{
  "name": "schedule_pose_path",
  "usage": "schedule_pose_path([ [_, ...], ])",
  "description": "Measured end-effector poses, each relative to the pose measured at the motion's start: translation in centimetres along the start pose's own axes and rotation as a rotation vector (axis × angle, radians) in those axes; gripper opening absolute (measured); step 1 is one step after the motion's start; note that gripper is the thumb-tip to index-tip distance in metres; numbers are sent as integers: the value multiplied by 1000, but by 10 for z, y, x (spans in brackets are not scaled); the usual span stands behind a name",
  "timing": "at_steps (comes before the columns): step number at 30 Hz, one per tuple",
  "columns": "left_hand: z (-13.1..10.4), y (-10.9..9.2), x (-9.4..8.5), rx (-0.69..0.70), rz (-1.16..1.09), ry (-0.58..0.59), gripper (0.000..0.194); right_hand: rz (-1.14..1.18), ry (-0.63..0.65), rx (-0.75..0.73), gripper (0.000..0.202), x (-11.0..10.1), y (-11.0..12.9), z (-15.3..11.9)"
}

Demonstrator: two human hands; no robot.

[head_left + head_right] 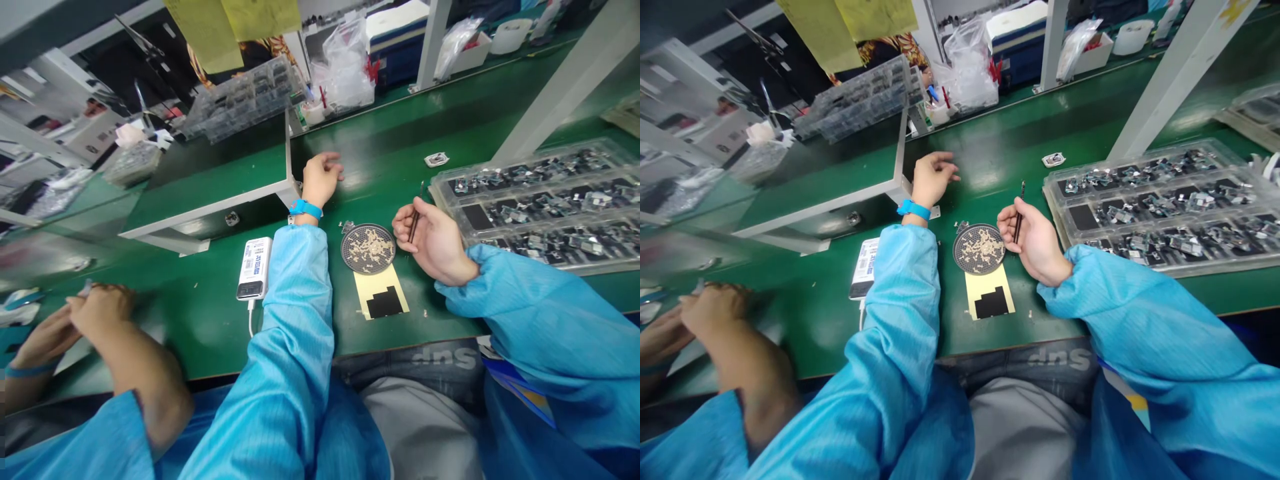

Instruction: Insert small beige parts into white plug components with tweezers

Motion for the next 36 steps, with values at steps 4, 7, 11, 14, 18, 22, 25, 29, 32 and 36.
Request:
schedule_pose_path([
  [4,-16,-38,0,76,-59,-6,44,0,-2,0,35,0,0,0],
  [7,-39,-83,-2,216,-144,-18,43,-2,-6,1,35,1,0,0],
  [11,-66,-120,5,290,-189,84,46,-9,-3,3,36,1,0,1],
  [14,-82,-137,7,317,-250,143,50,-12,-8,10,37,0,-2,1],
  [18,-103,-151,16,229,-321,272,54,-5,-5,15,37,0,-3,1],
  [22,-130,-168,37,127,-557,554,66,2,-11,16,37,-1,-3,1],
  [25,-142,-171,48,65,-594,670,63,15,-1,13,37,0,-4,2],
  [29,-147,-172,48,119,-614,693,41,20,-1,19,38,0,-5,2],
  [32,-150,-176,49,175,-570,670,20,12,-3,16,38,0,-5,2],
  [36,-162,-187,51,195,-523,639,12,-12,6,-7,37,0,-3,3],
])
Point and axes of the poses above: each hand's wrist, its own z-axis towards the middle knuckle, its own x-axis out of the palm, y = z × x, the point moved 10 cm from there along z, towards the middle knuckle, and after that the axes turned 12 degrees about -x, right-handed, at the moved point
